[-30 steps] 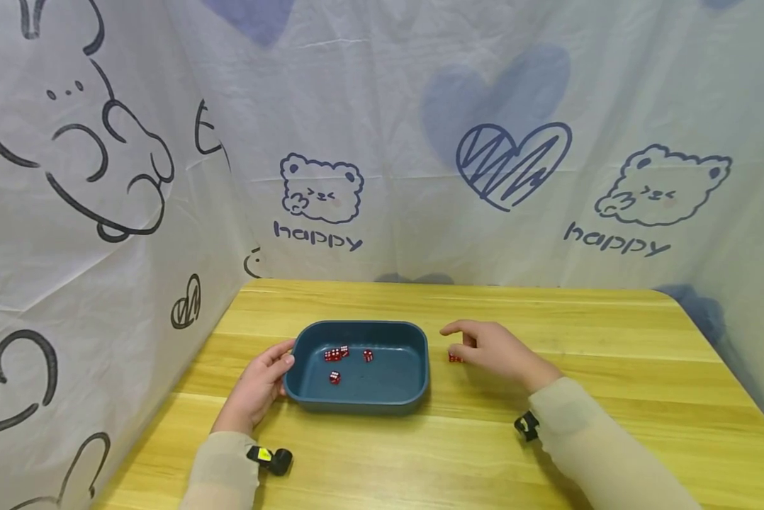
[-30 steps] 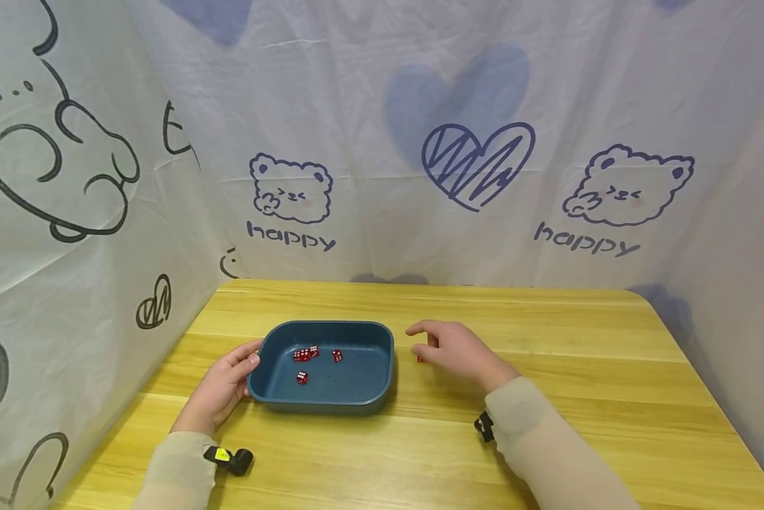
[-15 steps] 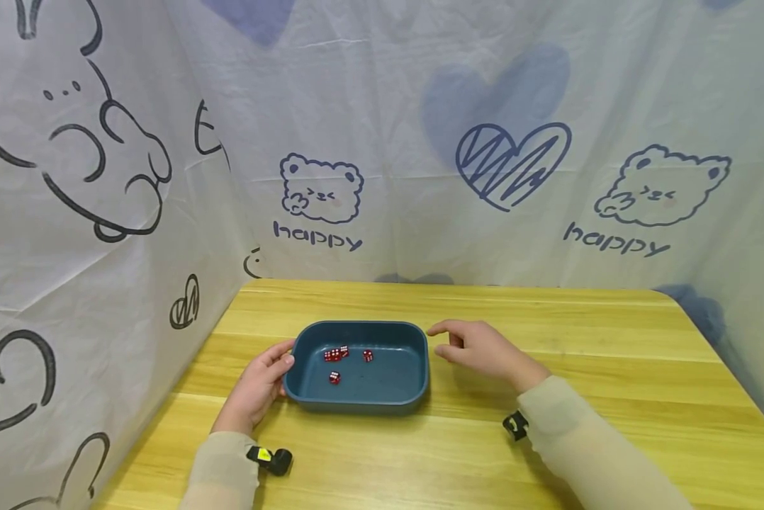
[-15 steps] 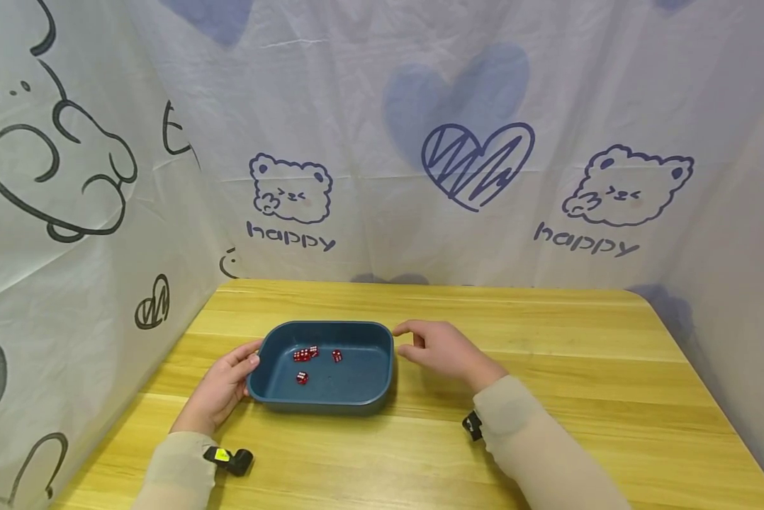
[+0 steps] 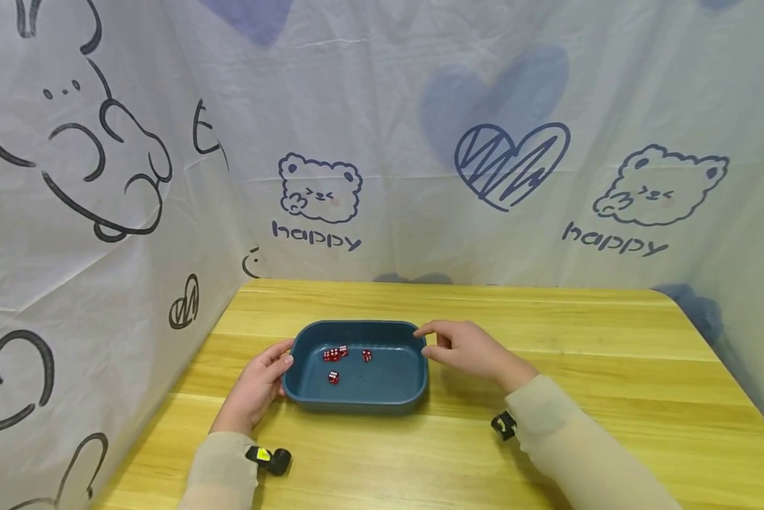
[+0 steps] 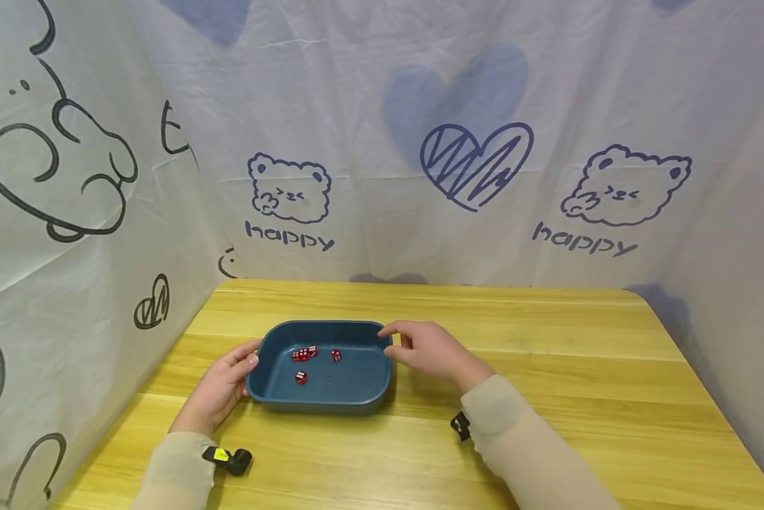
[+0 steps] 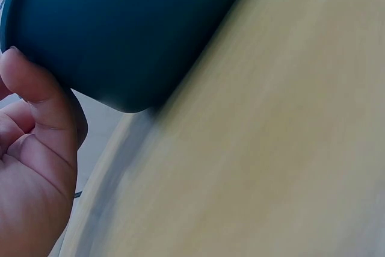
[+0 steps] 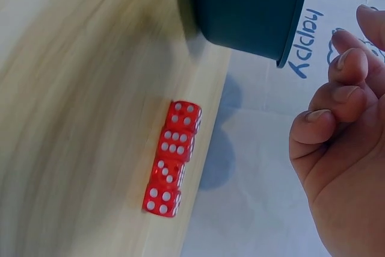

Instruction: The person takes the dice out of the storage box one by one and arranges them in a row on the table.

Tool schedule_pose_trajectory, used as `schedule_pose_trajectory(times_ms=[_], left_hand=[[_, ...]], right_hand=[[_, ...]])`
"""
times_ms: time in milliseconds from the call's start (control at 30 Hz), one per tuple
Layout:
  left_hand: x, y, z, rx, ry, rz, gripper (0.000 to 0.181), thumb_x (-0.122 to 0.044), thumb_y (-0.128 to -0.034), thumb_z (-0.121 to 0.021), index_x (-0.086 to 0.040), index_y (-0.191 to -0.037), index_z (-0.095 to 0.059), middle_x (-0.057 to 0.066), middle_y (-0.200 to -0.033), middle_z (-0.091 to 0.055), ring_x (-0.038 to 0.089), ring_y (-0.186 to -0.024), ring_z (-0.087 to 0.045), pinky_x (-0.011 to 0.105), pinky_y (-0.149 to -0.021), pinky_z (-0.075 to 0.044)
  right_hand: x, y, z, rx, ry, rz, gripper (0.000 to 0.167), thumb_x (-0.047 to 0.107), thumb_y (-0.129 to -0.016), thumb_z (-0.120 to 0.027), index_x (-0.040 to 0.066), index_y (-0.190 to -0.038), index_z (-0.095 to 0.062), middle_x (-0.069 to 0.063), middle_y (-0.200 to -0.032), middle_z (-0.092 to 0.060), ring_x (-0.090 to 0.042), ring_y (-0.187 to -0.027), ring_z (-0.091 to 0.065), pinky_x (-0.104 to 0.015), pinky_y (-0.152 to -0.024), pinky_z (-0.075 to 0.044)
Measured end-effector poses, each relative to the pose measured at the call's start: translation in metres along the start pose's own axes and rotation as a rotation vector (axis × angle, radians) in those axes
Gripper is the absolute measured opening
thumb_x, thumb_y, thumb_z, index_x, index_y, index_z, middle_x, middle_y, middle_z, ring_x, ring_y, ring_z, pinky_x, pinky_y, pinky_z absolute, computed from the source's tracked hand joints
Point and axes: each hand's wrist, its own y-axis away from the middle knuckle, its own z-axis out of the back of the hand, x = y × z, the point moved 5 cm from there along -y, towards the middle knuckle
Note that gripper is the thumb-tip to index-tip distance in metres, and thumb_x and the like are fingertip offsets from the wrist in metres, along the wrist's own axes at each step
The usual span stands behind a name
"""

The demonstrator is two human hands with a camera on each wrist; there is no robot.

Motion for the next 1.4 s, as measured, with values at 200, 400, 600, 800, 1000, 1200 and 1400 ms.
schedule_pose_trajectory(times_ms=[200,400,600,800,1000,1200,1400], left_hand=[[0.000,0.000,0.001,0.005,-0.009,-0.003,0.048,-0.012,-0.1077,-0.050,0.004,-0.151,-0.038,0.011,-0.109,-0.054,0.011,-0.066,-0.053,0.019,-0.054,-0.045],[0.000,0.000,0.001,0.000,-0.006,-0.001,0.047,-0.012,-0.1076,-0.050,0.004,-0.151,-0.039,0.011,-0.109,-0.053,0.012,-0.066,-0.053,0.019,-0.055,-0.045],[-0.002,0.001,0.001,-0.002,-0.014,-0.005,0.048,-0.012,-0.1076,-0.050,0.005,-0.151,-0.039,0.011,-0.108,-0.052,0.012,-0.066,-0.052,0.019,-0.055,-0.045],[0.000,0.000,0.001,-0.007,-0.020,-0.002,0.048,-0.013,-0.1074,-0.051,0.005,-0.151,-0.039,0.009,-0.106,-0.053,0.011,-0.065,-0.052,0.019,-0.054,-0.045],[0.000,0.000,0.000,0.007,-0.019,-0.008,0.049,-0.014,-0.1077,-0.051,0.005,-0.151,-0.039,0.007,-0.106,-0.054,0.011,-0.065,-0.052,0.019,-0.055,-0.046],[-0.001,0.000,0.000,0.018,-0.019,-0.013,0.050,-0.015,-0.1078,-0.051,0.004,-0.152,-0.038,0.009,-0.110,-0.054,0.011,-0.066,-0.053,0.020,-0.056,-0.046],[-0.001,0.000,0.000,0.006,-0.028,-0.021,0.050,-0.015,-0.1079,-0.051,0.005,-0.152,-0.038,0.009,-0.112,-0.055,0.011,-0.066,-0.053,0.020,-0.056,-0.047]], right_hand=[[0.007,-0.004,-0.005,0.009,0.011,0.000,0.033,0.037,-0.097,-0.069,0.025,-0.128,-0.068,0.006,-0.070,-0.052,-0.011,-0.060,-0.048,-0.027,-0.056,-0.040],[0.014,-0.008,-0.008,0.025,-0.001,-0.017,0.033,0.036,-0.097,-0.070,0.027,-0.129,-0.068,0.005,-0.069,-0.051,-0.012,-0.058,-0.046,-0.028,-0.055,-0.039],[0.021,-0.011,-0.012,0.043,-0.032,0.007,0.034,0.035,-0.098,-0.069,0.025,-0.130,-0.067,0.004,-0.067,-0.050,-0.012,-0.056,-0.044,-0.028,-0.055,-0.039],[0.024,-0.015,-0.017,0.038,-0.007,0.010,0.031,0.032,-0.098,-0.069,0.027,-0.129,-0.067,0.005,-0.067,-0.052,-0.011,-0.056,-0.045,-0.028,-0.054,-0.039],[0.030,-0.019,-0.021,0.043,-0.007,0.023,0.032,0.033,-0.098,-0.068,0.025,-0.129,-0.068,0.005,-0.065,-0.049,-0.011,-0.054,-0.044,-0.028,-0.054,-0.040],[0.036,-0.022,-0.025,0.048,-0.017,0.035,0.030,0.030,-0.099,-0.067,0.026,-0.129,-0.067,0.005,-0.065,-0.051,-0.012,-0.054,-0.044,-0.029,-0.055,-0.041],[0.038,-0.026,-0.032,0.065,-0.021,0.036,0.033,0.034,-0.100,-0.065,0.026,-0.132,-0.066,0.003,-0.064,-0.051,-0.013,-0.052,-0.043,-0.029,-0.055,-0.042]])
